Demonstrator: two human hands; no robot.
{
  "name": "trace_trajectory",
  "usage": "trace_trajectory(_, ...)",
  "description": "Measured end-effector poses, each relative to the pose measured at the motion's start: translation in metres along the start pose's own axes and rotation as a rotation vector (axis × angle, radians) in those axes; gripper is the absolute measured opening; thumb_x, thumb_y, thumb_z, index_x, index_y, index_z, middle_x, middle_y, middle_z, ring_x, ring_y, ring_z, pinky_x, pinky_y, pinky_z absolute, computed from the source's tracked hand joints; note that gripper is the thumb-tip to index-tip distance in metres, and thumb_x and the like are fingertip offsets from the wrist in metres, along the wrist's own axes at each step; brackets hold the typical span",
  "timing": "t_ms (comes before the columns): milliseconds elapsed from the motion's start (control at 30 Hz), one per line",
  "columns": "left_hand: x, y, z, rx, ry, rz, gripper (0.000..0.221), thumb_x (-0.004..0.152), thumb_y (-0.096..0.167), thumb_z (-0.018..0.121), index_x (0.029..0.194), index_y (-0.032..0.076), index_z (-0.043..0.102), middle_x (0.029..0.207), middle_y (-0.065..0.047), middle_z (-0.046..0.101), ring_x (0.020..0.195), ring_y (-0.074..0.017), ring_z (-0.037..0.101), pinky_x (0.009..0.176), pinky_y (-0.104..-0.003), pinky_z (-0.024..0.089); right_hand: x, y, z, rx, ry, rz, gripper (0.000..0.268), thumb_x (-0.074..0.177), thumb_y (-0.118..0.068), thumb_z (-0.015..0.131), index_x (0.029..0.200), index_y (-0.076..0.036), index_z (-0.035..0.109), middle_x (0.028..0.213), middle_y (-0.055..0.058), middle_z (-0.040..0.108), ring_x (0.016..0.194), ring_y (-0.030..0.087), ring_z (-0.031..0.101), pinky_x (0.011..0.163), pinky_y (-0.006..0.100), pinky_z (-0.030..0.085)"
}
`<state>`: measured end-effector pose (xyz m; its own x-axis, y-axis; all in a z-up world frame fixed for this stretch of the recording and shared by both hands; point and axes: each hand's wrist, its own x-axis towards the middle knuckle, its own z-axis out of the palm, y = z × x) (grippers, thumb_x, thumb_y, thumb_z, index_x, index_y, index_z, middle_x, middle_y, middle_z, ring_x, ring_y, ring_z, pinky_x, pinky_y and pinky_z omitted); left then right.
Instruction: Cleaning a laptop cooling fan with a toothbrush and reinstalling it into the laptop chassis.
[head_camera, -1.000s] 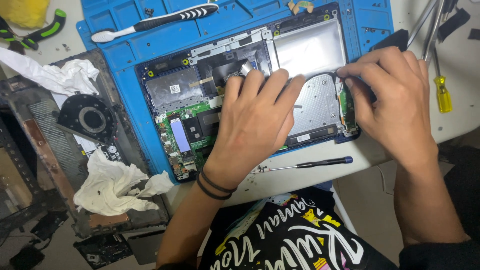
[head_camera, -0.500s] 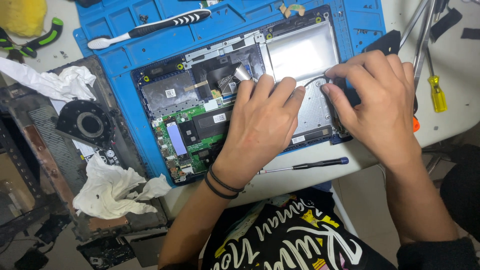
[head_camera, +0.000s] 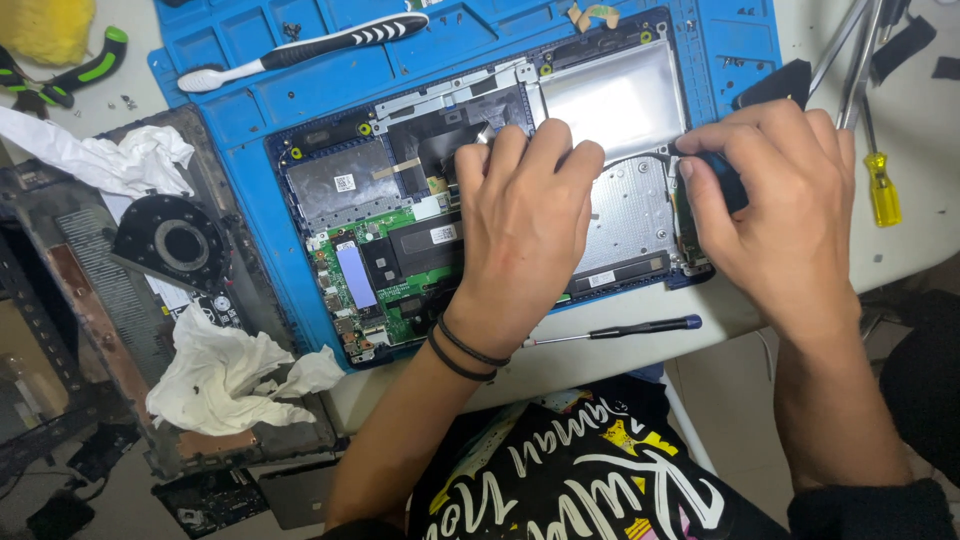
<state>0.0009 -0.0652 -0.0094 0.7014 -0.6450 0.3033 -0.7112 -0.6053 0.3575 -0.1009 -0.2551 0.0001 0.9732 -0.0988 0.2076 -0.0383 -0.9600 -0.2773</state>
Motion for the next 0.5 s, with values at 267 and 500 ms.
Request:
trace_trajectory(267, 0.003, 0.006, -0.002, 0.11, -0.023, 0.085, 0.013, 0.081, 0.007, 0.077, 0.076, 0.013, 0.067, 0.09, -0.004, 0.051, 0.083, -0.0275, 0.047, 0.075, -0.043, 0.034, -0.011, -0.001, -0.004, -0.001, 0.013, 0.057, 0.008, 0.111, -0.009, 0.075, 0.118, -0.01, 0.079, 0.114, 0.007, 0.065, 0.102, 0.033, 0.055, 0.09, 0.045, 0.037)
trace_trajectory(500, 0.02, 0.018, -0.001, 0.104, 0.065, 0.242, 0.02, 0.087, 0.0, 0.069, 0.082, 0.018, 0.06, 0.09, -0.001, 0.047, 0.079, -0.024, 0.045, 0.069, -0.039, 0.033, -0.012, -0.004, 0.0, 0.064, 0.001, 0.082, 0.011, 0.108, -0.006, 0.071, 0.118, -0.008, 0.077, 0.112, 0.008, 0.063, 0.1, 0.033, 0.053, 0.089, 0.045, 0.037)
